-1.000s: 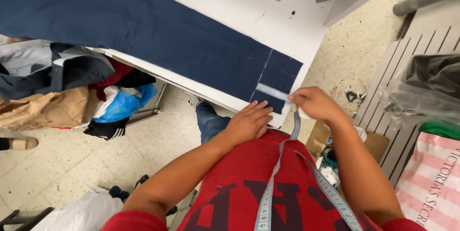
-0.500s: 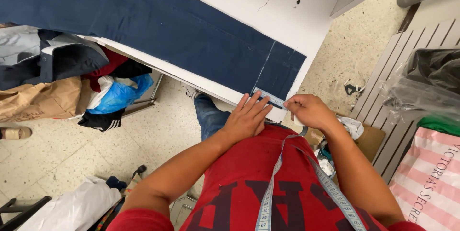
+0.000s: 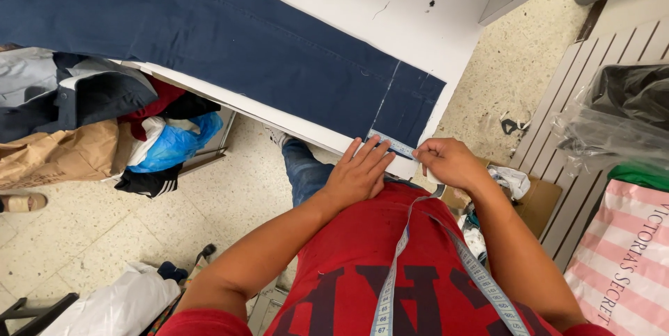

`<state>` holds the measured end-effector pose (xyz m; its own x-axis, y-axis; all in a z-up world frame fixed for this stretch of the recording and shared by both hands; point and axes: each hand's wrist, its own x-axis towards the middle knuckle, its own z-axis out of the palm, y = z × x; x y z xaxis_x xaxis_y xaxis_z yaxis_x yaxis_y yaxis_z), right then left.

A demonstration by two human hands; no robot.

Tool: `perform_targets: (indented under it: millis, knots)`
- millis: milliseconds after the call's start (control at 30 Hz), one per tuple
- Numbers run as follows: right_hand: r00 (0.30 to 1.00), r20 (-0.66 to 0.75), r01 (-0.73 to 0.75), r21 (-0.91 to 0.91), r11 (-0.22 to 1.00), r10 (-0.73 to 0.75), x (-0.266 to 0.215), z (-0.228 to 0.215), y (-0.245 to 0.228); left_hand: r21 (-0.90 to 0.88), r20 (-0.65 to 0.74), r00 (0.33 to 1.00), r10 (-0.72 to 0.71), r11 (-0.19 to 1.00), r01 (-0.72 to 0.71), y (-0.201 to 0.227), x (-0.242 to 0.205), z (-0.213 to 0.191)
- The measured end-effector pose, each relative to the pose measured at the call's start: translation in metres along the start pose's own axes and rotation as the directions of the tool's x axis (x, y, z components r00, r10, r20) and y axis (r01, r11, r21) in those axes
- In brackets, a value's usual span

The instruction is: Measuring, marking, and cutting a pair of blue pants for alteration on a workshop table.

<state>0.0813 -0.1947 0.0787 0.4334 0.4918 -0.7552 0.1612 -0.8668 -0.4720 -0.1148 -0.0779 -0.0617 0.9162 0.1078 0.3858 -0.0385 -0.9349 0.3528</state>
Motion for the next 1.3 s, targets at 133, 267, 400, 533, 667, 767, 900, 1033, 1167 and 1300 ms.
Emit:
perform_targets:
  millis: [133, 267, 400, 533, 667, 767, 900, 1033, 1167, 1300]
  knots:
    - [1.0, -0.007, -0.015, 0.027, 1.0, 0.015, 0.004, 0.003, 0.004, 0.007, -0.011, 1.0, 0.002, 1.0, -0.002, 0.0, -0.001, 0.002]
    - [1.0, -0.005, -0.021, 0.021, 1.0, 0.021, 0.009, 0.004, 0.008, -0.003, 0.017, 1.0, -0.004, 1.0, 0.004, 0.0, -0.001, -0.002]
    - [1.0, -0.011, -0.024, -0.055, 0.998, 0.023, 0.009, 0.003, 0.005, 0.003, 0.033, 0.999, -0.011, 1.0, 0.011, 0.003, 0.002, -0.007]
    - [0.963, -0.266, -0.057, -0.081, 0.995, 0.034, 0.003, 0.0, 0.018, 0.068, 0.074, 0.997, 0.005, 0.998, -0.01, 0.009, 0.017, -0.025]
    - [0.934, -0.348, 0.055, 0.376, 0.925, 0.086, -0.019, -0.005, -0.003, 0.08, 0.089, 0.995, 0.046, 0.995, -0.054, 0.009, 0.026, -0.023]
    - [0.978, -0.21, 0.123, 0.559, 0.82, -0.004, -0.016, 0.015, -0.001, 0.069, 0.119, 0.988, 0.097, 0.992, -0.105, 0.005, 0.033, -0.026]
    - [0.861, -0.487, 0.185, 0.568, 0.802, 0.147, -0.005, 0.049, -0.012, 0.089, 0.187, 0.967, 0.175, 0.977, -0.194, 0.0, 0.033, -0.041]
    - [0.747, -0.601, 0.066, 0.493, 0.868, 0.284, 0.013, 0.07, -0.01, 0.075, 0.209, 0.946, 0.246, 0.961, -0.267, -0.004, 0.036, -0.05]
    - [0.728, -0.612, 0.08, 0.524, 0.848, 0.31, 0.002, 0.074, -0.032, 0.064, 0.161, 0.94, 0.3, 0.947, -0.313, -0.011, 0.034, -0.038]
    - [0.709, -0.651, 0.179, 0.539, 0.823, 0.272, 0.004, 0.087, -0.033, 0.099, 0.096, 0.934, 0.344, 0.931, -0.353, -0.018, 0.021, -0.023]
